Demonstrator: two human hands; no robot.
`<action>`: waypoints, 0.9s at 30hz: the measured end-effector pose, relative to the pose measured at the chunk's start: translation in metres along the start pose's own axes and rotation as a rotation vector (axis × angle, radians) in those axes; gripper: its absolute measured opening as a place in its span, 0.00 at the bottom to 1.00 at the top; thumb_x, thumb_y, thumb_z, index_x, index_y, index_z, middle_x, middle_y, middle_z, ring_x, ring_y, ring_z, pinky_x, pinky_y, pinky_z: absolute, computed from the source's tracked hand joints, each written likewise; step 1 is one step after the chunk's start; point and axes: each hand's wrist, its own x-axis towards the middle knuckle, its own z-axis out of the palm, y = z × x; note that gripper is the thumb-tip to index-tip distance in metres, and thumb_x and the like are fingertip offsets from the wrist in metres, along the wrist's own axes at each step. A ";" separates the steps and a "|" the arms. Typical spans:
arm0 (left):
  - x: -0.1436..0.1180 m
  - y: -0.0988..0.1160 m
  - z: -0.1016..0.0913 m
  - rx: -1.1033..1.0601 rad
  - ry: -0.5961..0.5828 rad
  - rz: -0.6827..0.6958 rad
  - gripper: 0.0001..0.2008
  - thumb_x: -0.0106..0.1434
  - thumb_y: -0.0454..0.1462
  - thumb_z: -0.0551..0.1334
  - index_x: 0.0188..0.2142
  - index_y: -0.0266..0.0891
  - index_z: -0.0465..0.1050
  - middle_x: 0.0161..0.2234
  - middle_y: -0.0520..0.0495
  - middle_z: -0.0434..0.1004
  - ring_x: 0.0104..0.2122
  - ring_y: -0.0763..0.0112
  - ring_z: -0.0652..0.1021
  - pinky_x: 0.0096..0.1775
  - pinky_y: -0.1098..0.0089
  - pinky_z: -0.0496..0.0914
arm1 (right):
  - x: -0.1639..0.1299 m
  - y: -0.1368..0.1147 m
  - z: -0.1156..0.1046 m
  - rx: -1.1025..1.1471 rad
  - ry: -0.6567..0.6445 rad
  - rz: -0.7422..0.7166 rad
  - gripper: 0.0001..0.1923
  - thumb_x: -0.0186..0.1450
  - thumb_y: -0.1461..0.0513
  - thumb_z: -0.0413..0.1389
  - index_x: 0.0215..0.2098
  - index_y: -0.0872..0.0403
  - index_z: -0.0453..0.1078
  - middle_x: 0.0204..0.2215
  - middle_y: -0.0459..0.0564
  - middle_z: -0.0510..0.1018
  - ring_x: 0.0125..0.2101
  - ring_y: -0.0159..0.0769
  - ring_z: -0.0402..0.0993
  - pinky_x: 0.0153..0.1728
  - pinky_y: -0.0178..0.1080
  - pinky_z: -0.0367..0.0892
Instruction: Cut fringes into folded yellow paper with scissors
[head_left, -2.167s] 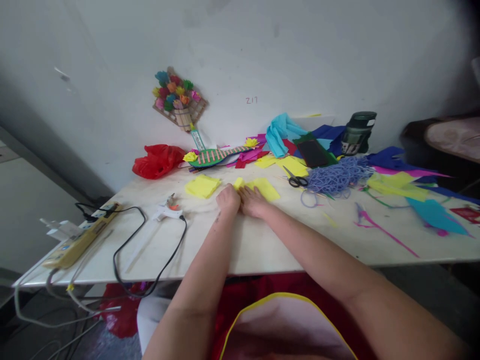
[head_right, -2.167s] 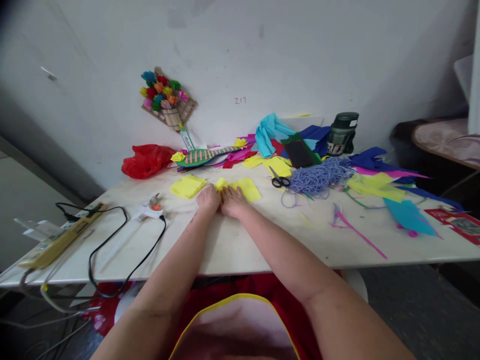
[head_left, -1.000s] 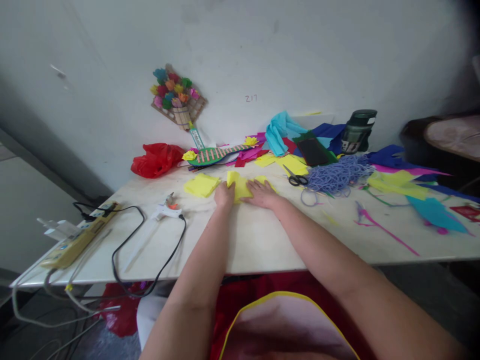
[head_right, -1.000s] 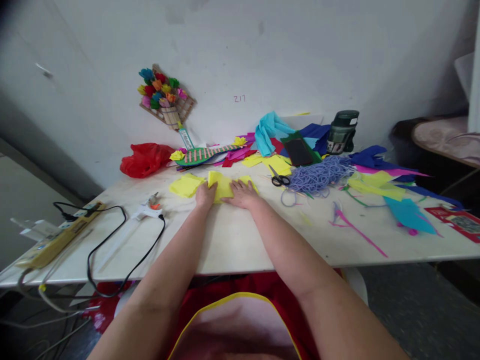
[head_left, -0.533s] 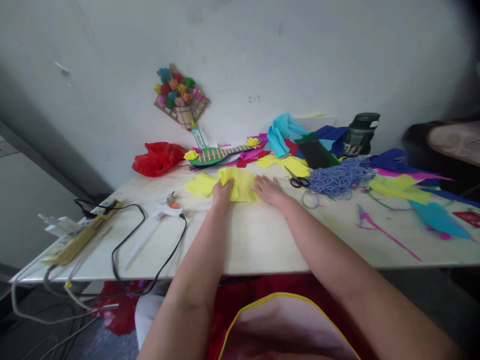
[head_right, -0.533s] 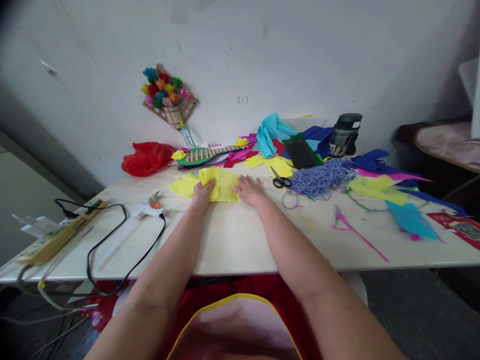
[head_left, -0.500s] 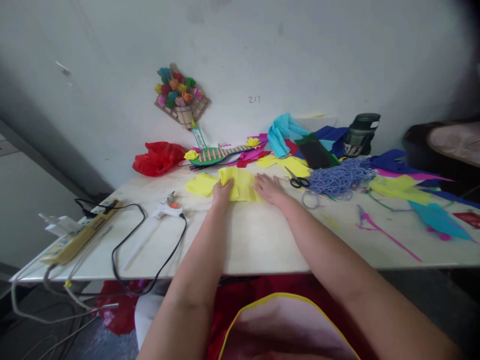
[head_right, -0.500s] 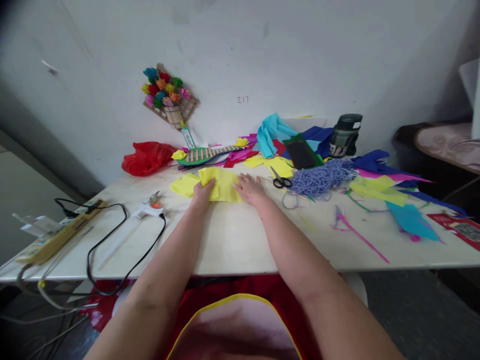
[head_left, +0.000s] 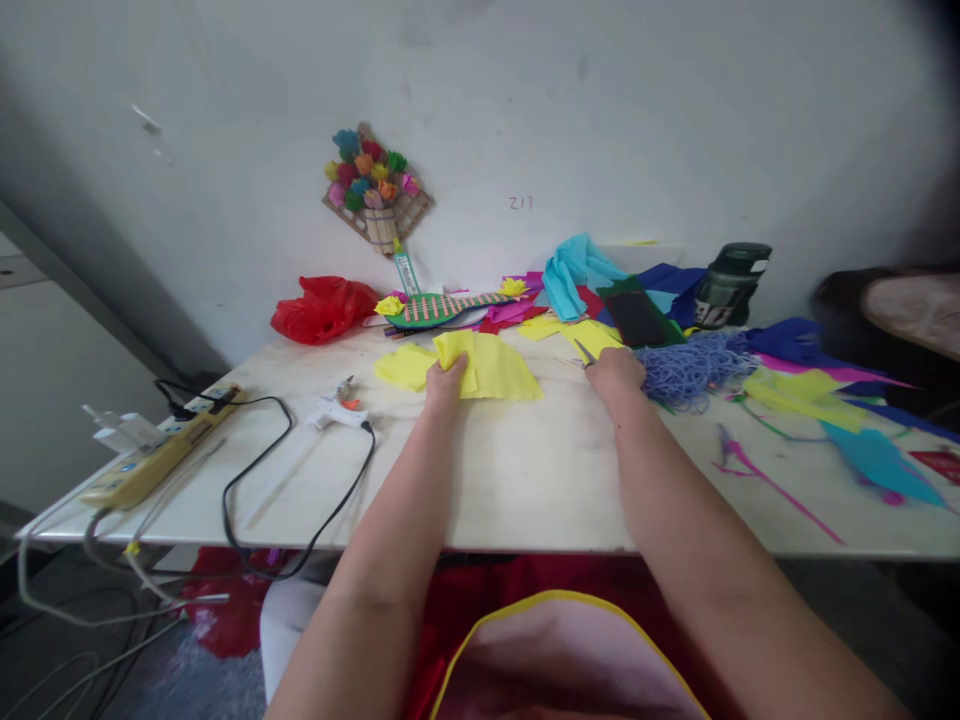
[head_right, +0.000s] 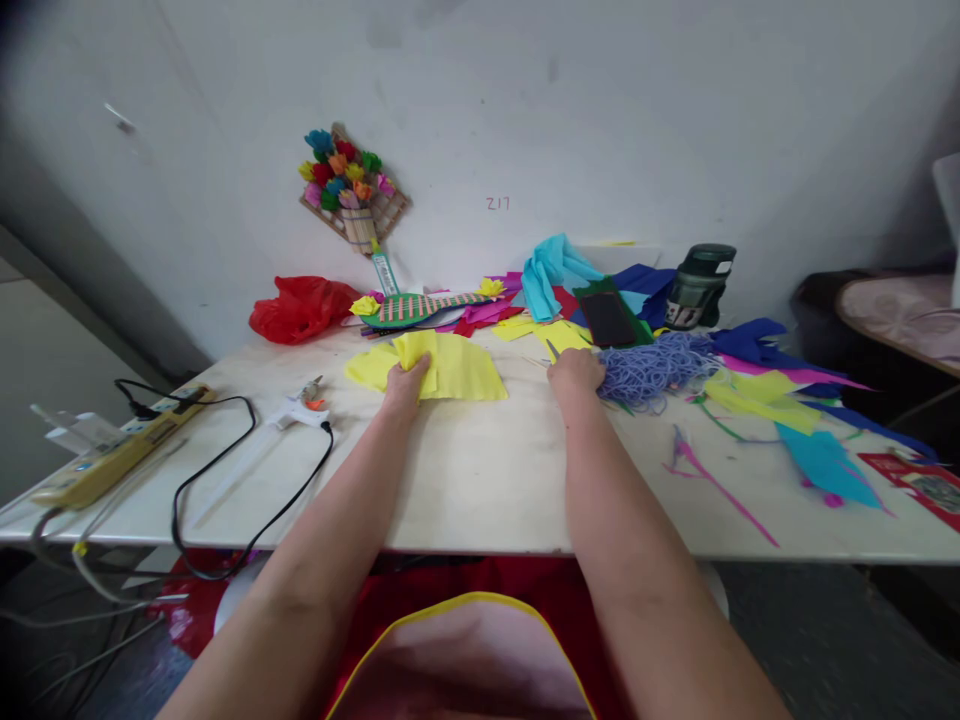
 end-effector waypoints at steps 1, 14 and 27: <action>0.000 0.001 0.000 0.010 0.004 -0.005 0.13 0.49 0.37 0.64 0.35 0.32 0.72 0.36 0.40 0.76 0.34 0.62 0.77 0.37 0.65 0.72 | 0.001 0.001 0.001 0.007 -0.011 0.008 0.19 0.56 0.61 0.51 0.43 0.62 0.70 0.41 0.65 0.72 0.43 0.49 0.68 0.38 0.44 0.64; 0.005 -0.006 -0.003 -0.072 -0.001 0.041 0.15 0.48 0.37 0.65 0.36 0.32 0.72 0.36 0.40 0.76 0.34 0.63 0.77 0.37 0.65 0.72 | -0.002 -0.005 -0.012 -0.006 -0.019 0.013 0.16 0.56 0.62 0.52 0.41 0.60 0.70 0.40 0.65 0.73 0.41 0.47 0.70 0.35 0.43 0.64; 0.019 -0.007 -0.008 -0.039 0.245 0.110 0.17 0.52 0.38 0.62 0.42 0.33 0.70 0.42 0.41 0.74 0.40 0.65 0.76 0.39 0.70 0.71 | -0.029 -0.041 -0.020 0.587 0.167 -0.281 0.21 0.59 0.57 0.49 0.50 0.53 0.63 0.35 0.52 0.75 0.36 0.40 0.70 0.35 0.39 0.64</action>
